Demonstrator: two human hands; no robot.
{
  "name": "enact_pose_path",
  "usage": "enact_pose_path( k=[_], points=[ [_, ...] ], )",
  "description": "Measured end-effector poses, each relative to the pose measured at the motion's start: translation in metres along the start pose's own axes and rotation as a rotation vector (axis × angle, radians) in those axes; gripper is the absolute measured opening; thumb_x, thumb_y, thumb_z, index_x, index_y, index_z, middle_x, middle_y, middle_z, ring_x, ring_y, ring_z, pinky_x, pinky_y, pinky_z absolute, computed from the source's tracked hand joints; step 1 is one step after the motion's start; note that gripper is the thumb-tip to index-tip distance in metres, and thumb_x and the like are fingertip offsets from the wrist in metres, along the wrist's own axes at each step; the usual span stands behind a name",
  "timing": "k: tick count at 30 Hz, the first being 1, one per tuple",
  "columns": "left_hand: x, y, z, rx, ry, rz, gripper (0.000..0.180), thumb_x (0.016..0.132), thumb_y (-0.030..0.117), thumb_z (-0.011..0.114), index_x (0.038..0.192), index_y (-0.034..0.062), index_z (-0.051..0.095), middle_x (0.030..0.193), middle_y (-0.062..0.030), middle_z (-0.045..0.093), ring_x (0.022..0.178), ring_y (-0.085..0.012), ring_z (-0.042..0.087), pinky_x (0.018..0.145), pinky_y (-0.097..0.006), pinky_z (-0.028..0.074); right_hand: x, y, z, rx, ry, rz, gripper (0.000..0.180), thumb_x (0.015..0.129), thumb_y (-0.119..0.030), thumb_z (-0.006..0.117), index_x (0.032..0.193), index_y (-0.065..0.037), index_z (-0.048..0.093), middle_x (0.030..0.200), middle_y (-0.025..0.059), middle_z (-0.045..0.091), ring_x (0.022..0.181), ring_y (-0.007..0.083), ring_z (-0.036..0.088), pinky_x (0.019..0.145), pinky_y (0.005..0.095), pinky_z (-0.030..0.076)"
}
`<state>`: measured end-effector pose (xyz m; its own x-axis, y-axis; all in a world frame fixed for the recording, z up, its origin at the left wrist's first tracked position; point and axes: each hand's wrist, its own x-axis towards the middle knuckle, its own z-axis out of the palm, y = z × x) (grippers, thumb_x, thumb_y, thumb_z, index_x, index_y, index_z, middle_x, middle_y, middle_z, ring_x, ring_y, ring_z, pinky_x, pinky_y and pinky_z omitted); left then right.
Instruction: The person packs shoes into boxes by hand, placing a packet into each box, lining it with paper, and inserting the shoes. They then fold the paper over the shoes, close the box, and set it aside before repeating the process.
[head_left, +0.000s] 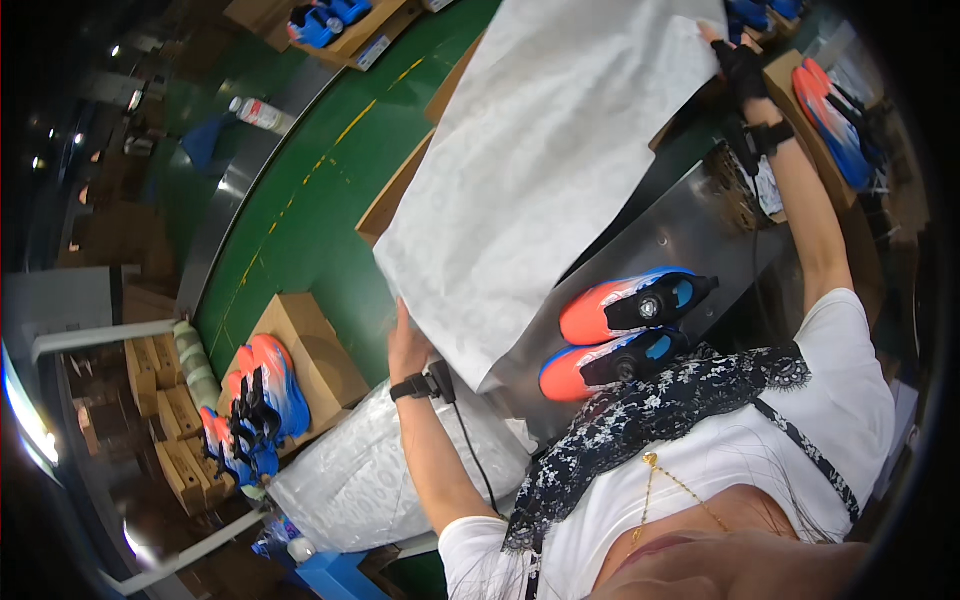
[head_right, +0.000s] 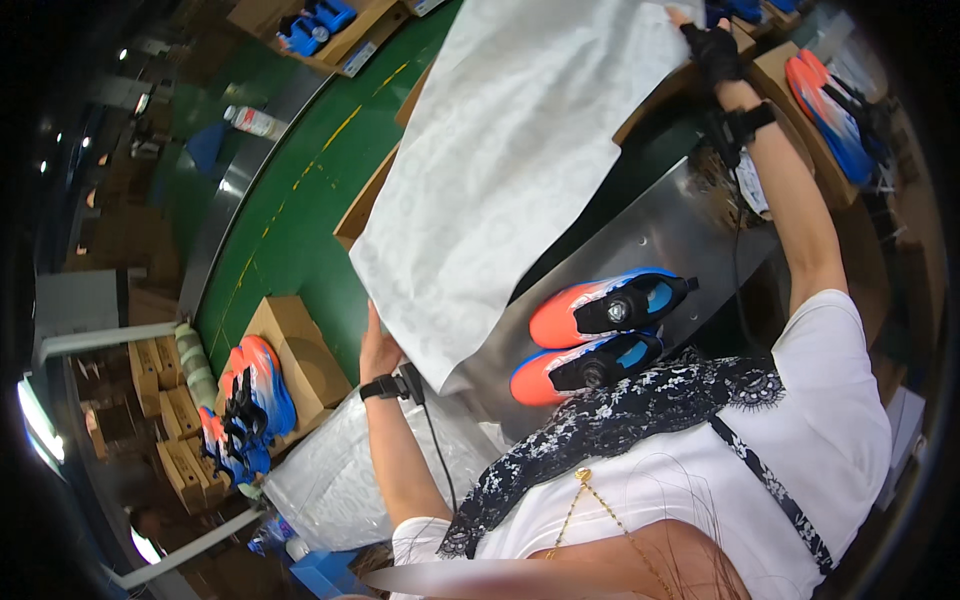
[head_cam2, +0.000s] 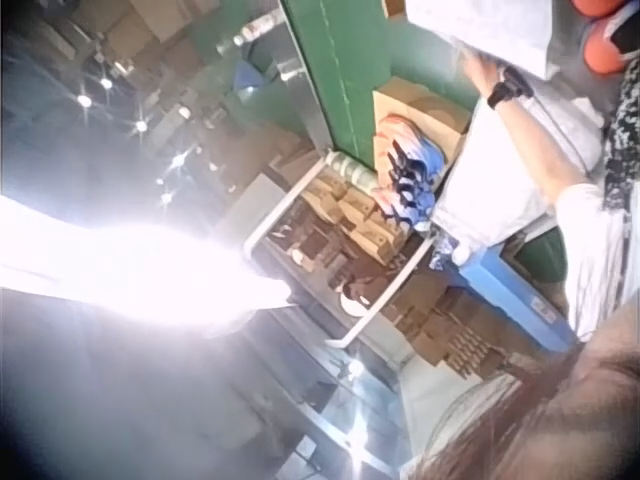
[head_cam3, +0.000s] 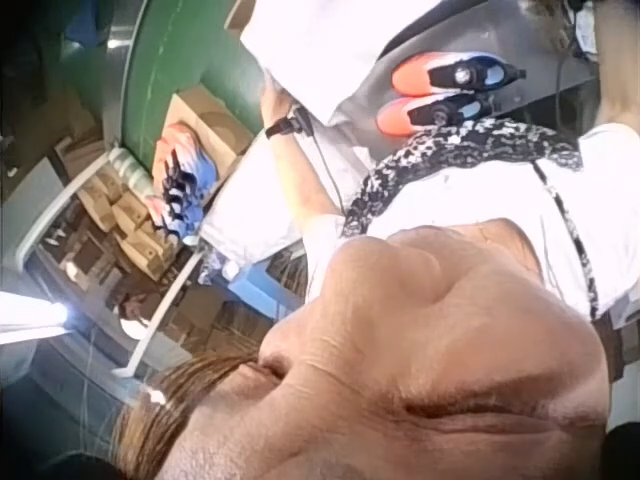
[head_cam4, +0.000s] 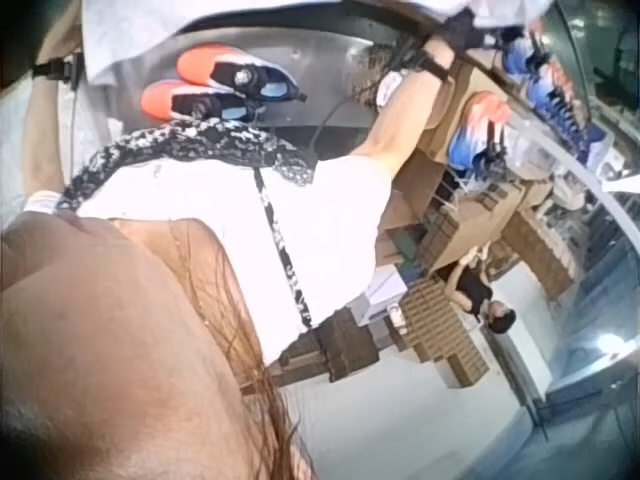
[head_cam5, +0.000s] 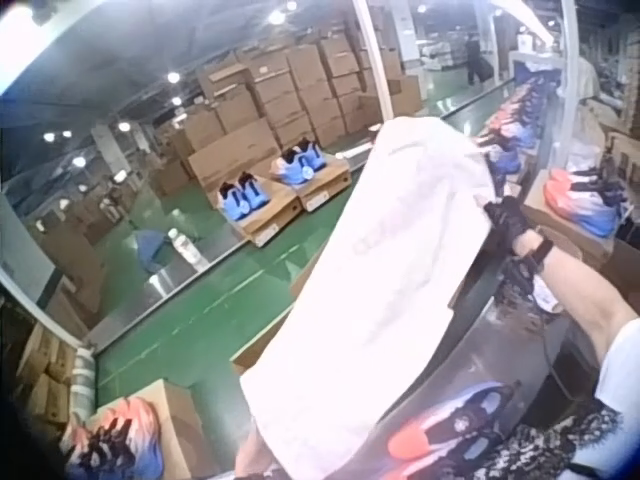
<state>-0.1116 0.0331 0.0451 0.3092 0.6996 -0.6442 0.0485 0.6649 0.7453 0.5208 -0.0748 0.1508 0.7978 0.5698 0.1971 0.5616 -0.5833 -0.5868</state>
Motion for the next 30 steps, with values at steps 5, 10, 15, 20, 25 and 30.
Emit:
enact_pose_path(
  k=[5, 10, 15, 20, 25, 30],
  points=[
    [-0.001, -0.015, 0.053, -0.07, 0.04, -0.093, 0.072, 0.077, 0.053, 0.051, 0.12, -0.0041, 0.037, 0.118, -0.0175, 0.045, 0.103, -0.0278, 0.048, 0.084, -0.038, 0.041, -0.153, -0.04, 0.002, 0.075, 0.327, -0.846, 0.049, 0.065, -0.009, 0.064, 0.11, -0.003, 0.046, 0.114, 0.0149, 0.045, 0.106, 0.0301, 0.045, 0.09, 0.0353, 0.037],
    [0.01, -0.013, 0.044, -0.235, 0.052, 0.008, 0.058, 0.079, 0.033, 0.058, 0.117, -0.0074, 0.04, 0.116, -0.0171, 0.047, 0.102, -0.0261, 0.049, 0.086, -0.037, 0.041, -0.31, -0.037, -0.003, -0.016, -0.918, -1.529, 0.01, 0.062, -0.023, 0.056, 0.058, -0.015, 0.053, 0.059, -0.0004, 0.049, 0.065, 0.0165, 0.048, 0.063, 0.0405, 0.035],
    [0.01, 0.013, 0.027, 0.015, 0.293, 0.307, 0.048, 0.08, 0.024, 0.057, 0.111, -0.0092, 0.044, 0.108, -0.0154, 0.052, 0.094, -0.0221, 0.052, 0.077, -0.034, 0.043, -0.345, -0.03, 0.019, 0.021, -0.71, -1.508, 0.009, 0.058, -0.021, 0.05, 0.053, -0.014, 0.05, 0.05, 0.0003, 0.044, 0.063, 0.0205, 0.043, 0.072, 0.0507, 0.029],
    [0.013, 0.028, -0.007, 0.492, 0.424, 0.628, 0.037, 0.081, 0.023, 0.055, 0.097, -0.0099, 0.053, 0.09, -0.0109, 0.059, 0.076, -0.0177, 0.054, 0.068, -0.031, 0.043, -0.32, -0.095, 0.022, 0.063, -0.655, -1.558, 0.009, 0.058, -0.024, 0.054, 0.049, -0.021, 0.053, 0.049, -0.006, 0.045, 0.066, 0.0143, 0.046, 0.063, 0.0398, 0.033],
    [0.0, 0.046, -0.017, 0.636, 0.51, 0.554, 0.033, 0.079, 0.023, 0.057, 0.09, -0.0085, 0.055, 0.082, -0.0118, 0.06, 0.073, -0.015, 0.055, 0.064, -0.03, 0.043, -0.252, -0.161, 0.038, 0.241, -0.954, -1.093, 0.01, 0.067, -0.015, 0.053, 0.071, -0.007, 0.058, 0.058, 0.0075, 0.052, 0.072, 0.0214, 0.055, 0.062, 0.034, 0.042],
    [-0.015, 0.074, -0.011, 0.644, 0.451, 0.627, 0.032, 0.079, 0.021, 0.057, 0.094, -0.008, 0.054, 0.085, -0.0085, 0.06, 0.072, -0.0144, 0.054, 0.064, -0.029, 0.043, -0.227, -0.185, 0.112, 0.403, -1.06, -0.484, 0.013, 0.077, -0.013, 0.052, 0.083, -0.001, 0.049, 0.08, 0.02, 0.052, 0.076, 0.034, 0.051, 0.065, 0.0407, 0.041]
  ],
)
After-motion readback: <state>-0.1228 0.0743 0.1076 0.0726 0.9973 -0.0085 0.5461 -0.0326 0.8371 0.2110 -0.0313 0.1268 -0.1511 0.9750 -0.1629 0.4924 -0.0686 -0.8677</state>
